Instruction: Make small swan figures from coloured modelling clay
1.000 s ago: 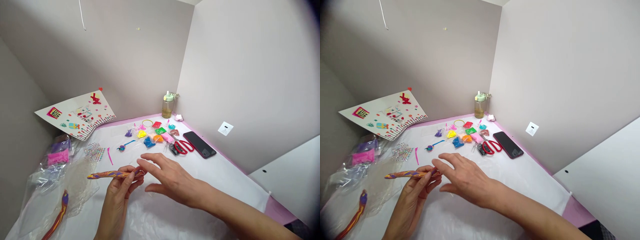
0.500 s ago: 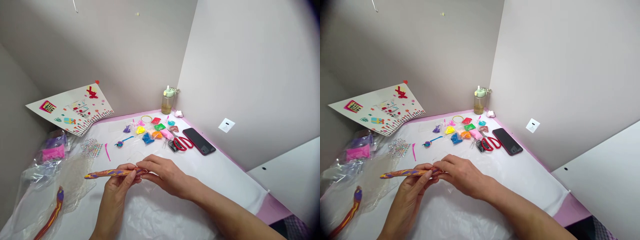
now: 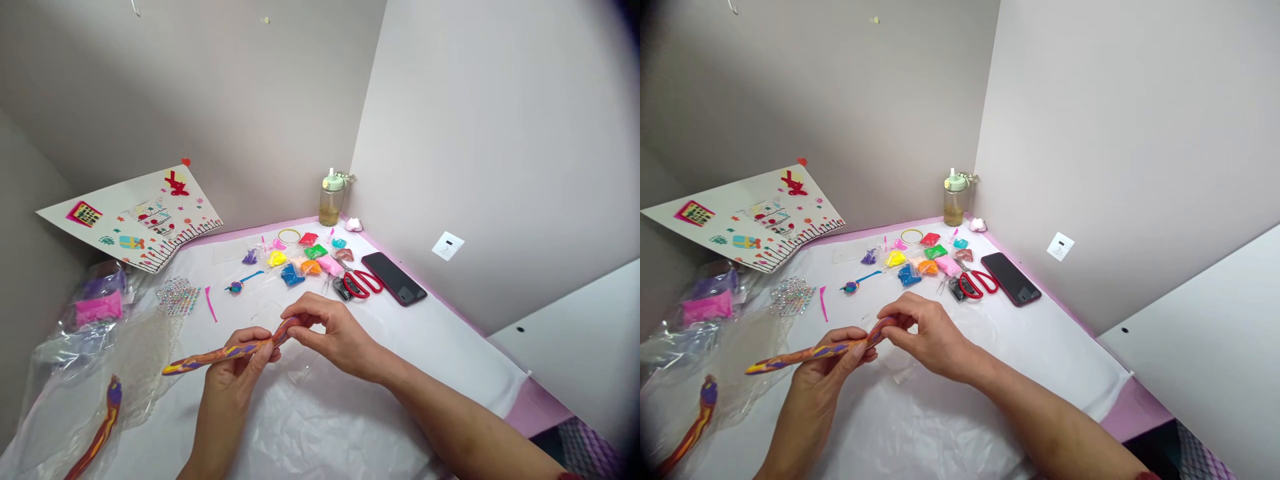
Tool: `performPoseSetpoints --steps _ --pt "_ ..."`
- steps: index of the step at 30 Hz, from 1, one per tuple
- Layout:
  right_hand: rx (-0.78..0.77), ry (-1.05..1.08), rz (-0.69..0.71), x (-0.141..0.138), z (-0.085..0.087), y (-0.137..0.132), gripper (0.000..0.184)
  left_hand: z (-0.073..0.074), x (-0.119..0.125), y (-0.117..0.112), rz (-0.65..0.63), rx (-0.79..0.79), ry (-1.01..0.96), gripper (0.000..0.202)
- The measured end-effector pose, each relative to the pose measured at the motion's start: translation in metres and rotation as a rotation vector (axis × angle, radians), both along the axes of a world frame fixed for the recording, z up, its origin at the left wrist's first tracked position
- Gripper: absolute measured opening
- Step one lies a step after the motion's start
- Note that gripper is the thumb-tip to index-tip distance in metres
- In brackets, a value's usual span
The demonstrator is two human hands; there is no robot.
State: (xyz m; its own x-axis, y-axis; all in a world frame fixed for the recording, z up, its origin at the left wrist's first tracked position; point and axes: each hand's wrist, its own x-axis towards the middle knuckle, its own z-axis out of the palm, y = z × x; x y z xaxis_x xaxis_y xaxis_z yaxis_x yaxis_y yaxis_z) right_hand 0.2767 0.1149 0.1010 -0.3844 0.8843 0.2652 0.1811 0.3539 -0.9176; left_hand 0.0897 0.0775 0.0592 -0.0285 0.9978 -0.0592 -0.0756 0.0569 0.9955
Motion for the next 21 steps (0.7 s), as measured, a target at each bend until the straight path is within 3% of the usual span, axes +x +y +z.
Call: performPoseSetpoints --steps 5,11,14,21 --pt "0.125 -0.037 -0.015 -0.001 -0.004 -0.001 0.022 0.003 0.008 -0.001 -0.086 0.041 0.103 0.026" --pt "0.337 -0.152 0.054 -0.005 -0.008 -0.004 0.015 -0.001 0.014 -0.003 -0.202 0.039 0.073 0.020" --pt "0.293 -0.139 0.116 -0.004 -0.009 -0.003 0.019 -0.001 0.016 -0.002 -0.181 0.015 -0.016 0.024" --pt "0.090 -0.037 0.069 0.001 0.000 0.000 0.016 0.008 0.015 -0.003 -0.148 -0.006 -0.033 0.034"
